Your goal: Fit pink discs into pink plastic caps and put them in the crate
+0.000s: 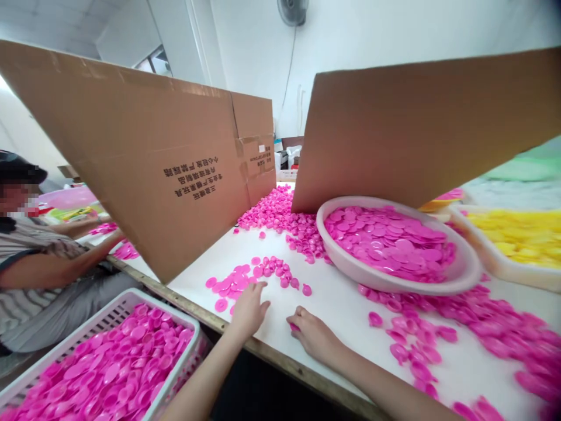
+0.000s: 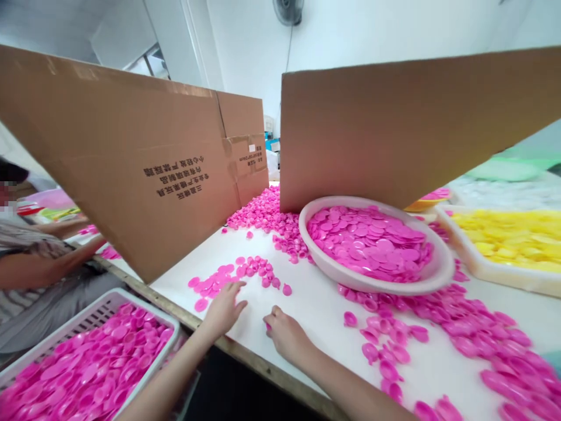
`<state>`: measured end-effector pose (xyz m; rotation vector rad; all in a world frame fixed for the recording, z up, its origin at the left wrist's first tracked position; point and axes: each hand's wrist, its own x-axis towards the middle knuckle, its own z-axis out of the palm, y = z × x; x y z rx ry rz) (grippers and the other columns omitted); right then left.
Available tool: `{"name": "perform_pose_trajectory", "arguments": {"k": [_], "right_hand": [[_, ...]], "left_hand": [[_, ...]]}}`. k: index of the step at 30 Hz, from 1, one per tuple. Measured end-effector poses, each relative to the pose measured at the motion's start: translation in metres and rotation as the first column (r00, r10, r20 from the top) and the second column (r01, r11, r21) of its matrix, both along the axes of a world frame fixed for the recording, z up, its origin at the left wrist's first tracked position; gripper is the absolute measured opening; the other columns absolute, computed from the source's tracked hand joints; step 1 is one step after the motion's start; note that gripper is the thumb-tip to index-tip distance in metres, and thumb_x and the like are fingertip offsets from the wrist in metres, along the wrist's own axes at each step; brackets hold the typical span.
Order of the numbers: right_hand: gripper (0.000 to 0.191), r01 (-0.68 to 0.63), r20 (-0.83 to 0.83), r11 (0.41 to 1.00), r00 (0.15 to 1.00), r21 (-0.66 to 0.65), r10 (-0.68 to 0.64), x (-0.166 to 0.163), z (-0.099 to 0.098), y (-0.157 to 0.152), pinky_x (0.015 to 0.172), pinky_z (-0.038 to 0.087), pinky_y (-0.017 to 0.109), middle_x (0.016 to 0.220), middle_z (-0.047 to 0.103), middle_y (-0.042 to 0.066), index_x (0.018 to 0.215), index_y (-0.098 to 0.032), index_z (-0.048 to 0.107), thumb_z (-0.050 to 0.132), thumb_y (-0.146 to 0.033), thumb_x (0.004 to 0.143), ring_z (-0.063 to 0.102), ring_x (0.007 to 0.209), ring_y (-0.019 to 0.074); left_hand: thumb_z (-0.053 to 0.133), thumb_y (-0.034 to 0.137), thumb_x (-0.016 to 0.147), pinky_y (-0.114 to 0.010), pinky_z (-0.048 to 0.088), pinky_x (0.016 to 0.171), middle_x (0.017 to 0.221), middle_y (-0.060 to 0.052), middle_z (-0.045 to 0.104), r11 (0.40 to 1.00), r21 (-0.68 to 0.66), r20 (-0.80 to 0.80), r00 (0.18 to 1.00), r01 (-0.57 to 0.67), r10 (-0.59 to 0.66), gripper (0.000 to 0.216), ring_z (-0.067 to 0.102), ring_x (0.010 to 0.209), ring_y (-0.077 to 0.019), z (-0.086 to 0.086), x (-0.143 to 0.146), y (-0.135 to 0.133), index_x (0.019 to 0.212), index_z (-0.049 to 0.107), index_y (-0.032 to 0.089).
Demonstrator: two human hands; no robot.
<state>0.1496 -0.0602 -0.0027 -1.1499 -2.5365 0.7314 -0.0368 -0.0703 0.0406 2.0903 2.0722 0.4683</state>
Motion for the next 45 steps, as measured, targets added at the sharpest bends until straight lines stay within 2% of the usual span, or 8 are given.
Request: {"name": "perform_pose_trajectory", "arguments": {"k": [5, 11, 15, 19, 24, 36, 41, 45], "right_hand": [[0.020, 0.197, -0.043, 0.980, 0.979, -0.022, -0.198, 0.051, -0.001, -0.011, 0.076, 0.040, 0.024, 0.090, 0.052, 0.006, 0.090, -0.019, 0.061, 0.046, -0.018, 0.076, 0.053, 0.081, 0.0151], [0.033, 0.293, -0.108, 0.951, 0.947, -0.100, -0.303, 0.070, -0.002, 0.005, 0.079, 0.040, 0.028, 0.091, 0.054, 0.007, 0.101, -0.018, 0.060, 0.057, -0.021, 0.068, 0.053, 0.084, 0.0179], [0.029, 0.324, -0.223, 0.946, 0.920, -0.029, -0.322, 0.061, 0.005, 0.023, 0.079, 0.040, 0.031, 0.087, 0.060, 0.009, 0.095, -0.015, 0.063, 0.040, -0.022, 0.079, 0.055, 0.083, 0.0187], [0.029, 0.325, -0.332, 0.897, 0.846, -0.300, -0.417, 0.030, 0.006, 0.034, 0.057, 0.045, 0.026, 0.072, 0.064, 0.005, 0.096, -0.014, 0.060, 0.042, -0.024, 0.077, 0.058, 0.060, 0.0149], [0.019, 0.332, -0.272, 0.849, 0.844, -0.411, -0.462, -0.001, 0.000, 0.038, 0.047, 0.043, 0.021, 0.059, 0.061, 0.001, 0.084, -0.015, 0.061, 0.047, -0.017, 0.072, 0.055, 0.046, 0.0107], [0.010, 0.301, -0.172, 0.711, 0.843, -0.636, -0.510, -0.006, 0.000, 0.051, 0.037, 0.042, 0.020, 0.049, 0.055, -0.003, 0.069, -0.016, 0.049, 0.055, -0.009, 0.064, 0.054, 0.039, 0.0113], [0.008, 0.277, -0.256, 0.766, 0.831, -0.580, -0.494, -0.010, -0.013, 0.047, 0.039, 0.043, 0.021, 0.049, 0.055, -0.001, 0.063, -0.016, 0.048, 0.055, -0.017, 0.067, 0.056, 0.044, 0.0130], [0.013, 0.235, -0.520, 0.823, 0.677, -0.518, -0.521, -0.010, -0.027, 0.030, 0.049, 0.049, 0.024, 0.066, 0.059, 0.002, 0.070, -0.017, 0.048, 0.051, -0.029, 0.072, 0.059, 0.055, 0.0132]], "left_hand": [[0.045, 0.023, 0.076, -0.031, 0.038, 0.074, 0.099, -0.009, 0.052, 1.000, 0.013, -0.007, 1.000, -0.011, 0.011, 0.033, 0.049, 0.092, -0.0213, -0.033, 0.059, 0.043, 0.108, 0.046, 0.019], [0.047, 0.015, 0.072, -0.026, 0.040, 0.073, 0.090, -0.003, 0.056, 0.980, 0.012, 0.356, 0.915, 0.196, -0.188, 0.032, 0.052, 0.082, -0.0134, -0.052, 0.055, 0.017, 0.103, 0.044, 0.022], [0.055, 0.015, 0.065, -0.024, 0.043, 0.069, 0.086, -0.001, 0.060, 0.990, -0.016, 0.582, 0.806, 0.141, -0.105, 0.051, 0.054, 0.071, -0.0109, -0.052, 0.051, 0.009, 0.112, 0.037, 0.023], [0.058, 0.015, 0.062, -0.025, 0.044, 0.066, 0.083, -0.001, 0.062, 0.991, -0.004, 0.642, 0.760, 0.135, -0.101, 0.057, 0.056, 0.069, -0.0120, -0.050, 0.053, 0.012, 0.114, 0.037, 0.022], [0.058, 0.016, 0.062, -0.024, 0.044, 0.063, 0.079, -0.001, 0.064, 0.985, 0.028, 0.682, 0.718, 0.168, -0.141, 0.057, 0.058, 0.068, -0.0122, -0.051, 0.054, 0.011, 0.115, 0.037, 0.020], [0.058, 0.020, 0.063, -0.024, 0.045, 0.063, 0.086, -0.003, 0.065, 0.970, 0.001, 0.741, 0.652, 0.243, -0.164, 0.057, 0.060, 0.069, -0.0132, -0.045, 0.050, 0.009, 0.116, 0.036, 0.020], [0.038, 0.036, 0.080, -0.029, 0.040, 0.068, 0.077, -0.006, 0.061, 1.000, 0.009, 0.509, 0.860, -0.027, 0.019, 0.028, 0.057, 0.070, -0.0158, -0.046, 0.054, 0.012, 0.090, 0.055, 0.016], [0.032, 0.040, 0.083, -0.029, 0.038, 0.069, 0.071, -0.004, 0.057, 0.998, 0.055, 0.467, 0.883, 0.022, -0.045, 0.036, 0.053, 0.072, -0.0162, -0.044, 0.056, 0.013, 0.072, 0.057, 0.017]]}}
